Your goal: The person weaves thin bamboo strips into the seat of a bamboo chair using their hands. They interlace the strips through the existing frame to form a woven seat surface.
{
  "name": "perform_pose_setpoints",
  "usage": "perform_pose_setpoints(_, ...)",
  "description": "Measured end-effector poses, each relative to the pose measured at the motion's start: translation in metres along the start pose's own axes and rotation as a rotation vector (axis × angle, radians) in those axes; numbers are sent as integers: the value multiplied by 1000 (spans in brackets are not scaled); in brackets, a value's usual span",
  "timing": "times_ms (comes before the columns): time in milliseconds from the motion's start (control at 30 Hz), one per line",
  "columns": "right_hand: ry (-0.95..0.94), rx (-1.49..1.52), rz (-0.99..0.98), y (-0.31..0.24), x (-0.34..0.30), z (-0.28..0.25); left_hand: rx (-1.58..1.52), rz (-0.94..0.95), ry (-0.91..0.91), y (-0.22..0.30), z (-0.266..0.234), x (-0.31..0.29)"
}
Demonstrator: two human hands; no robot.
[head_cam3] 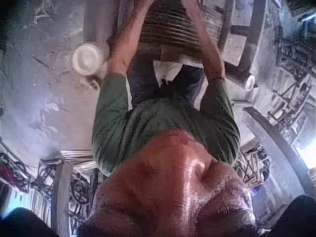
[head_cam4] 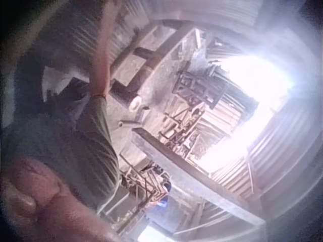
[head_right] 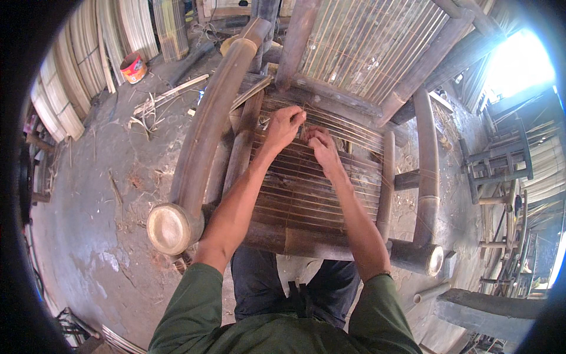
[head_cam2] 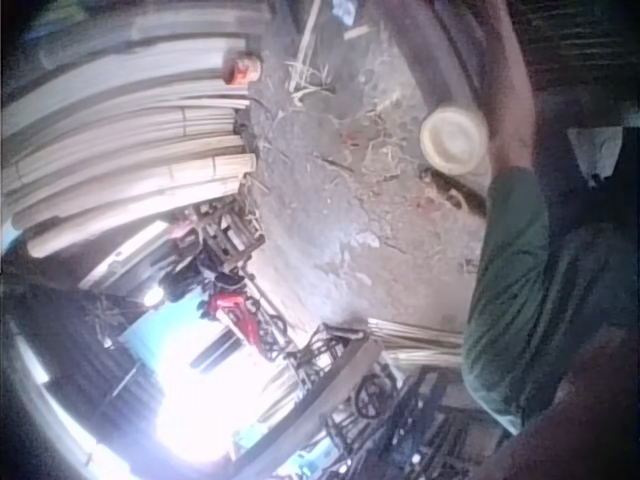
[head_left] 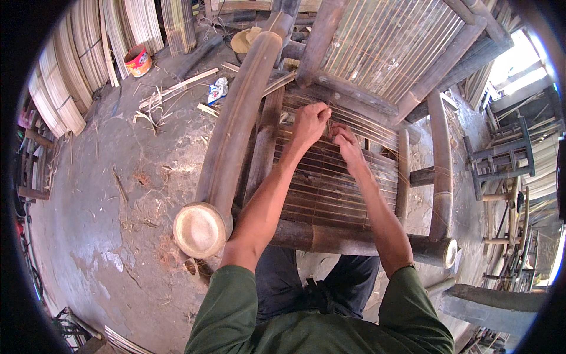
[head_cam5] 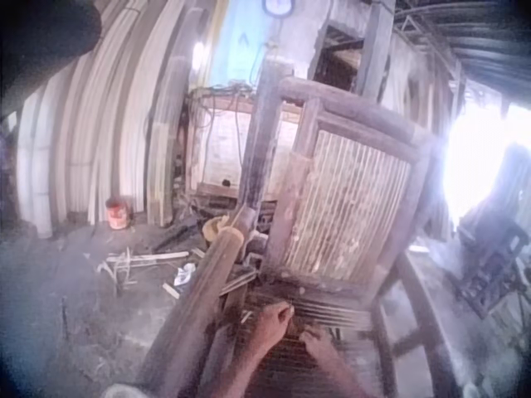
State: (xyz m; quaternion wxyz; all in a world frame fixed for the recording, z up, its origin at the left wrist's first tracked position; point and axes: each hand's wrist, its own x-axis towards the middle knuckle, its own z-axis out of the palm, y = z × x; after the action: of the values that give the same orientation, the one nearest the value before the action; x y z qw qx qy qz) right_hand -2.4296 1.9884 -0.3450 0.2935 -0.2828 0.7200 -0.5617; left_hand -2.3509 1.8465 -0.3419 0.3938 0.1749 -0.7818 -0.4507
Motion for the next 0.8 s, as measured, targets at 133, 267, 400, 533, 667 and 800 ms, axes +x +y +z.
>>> perform_pose_setpoints(133, 37, -51, -76, -2, -5, -1, -4, 75, -38, 7, 3, 2)
perform_pose_setpoints(267, 0, -100, -188, 15, 0, -6, -31, 86, 20, 8, 3, 0)
perform_pose_setpoints(400, -55, 244, -175, 20, 0, -14, -25, 46, -7, 10, -2, 1)
perform_pose_setpoints(533, 28, 417, -86, 3, -37, -18, -213, -53, -37, 28, -3, 2)
perform_pose_setpoints(667, 72, 142, -107, -33, -111, -19, -542, -219, -70, 46, -16, 7)
perform_pose_setpoints(800, 105, -46, 14, -50, -229, -56, -379, 100, -231, 107, -19, -24)
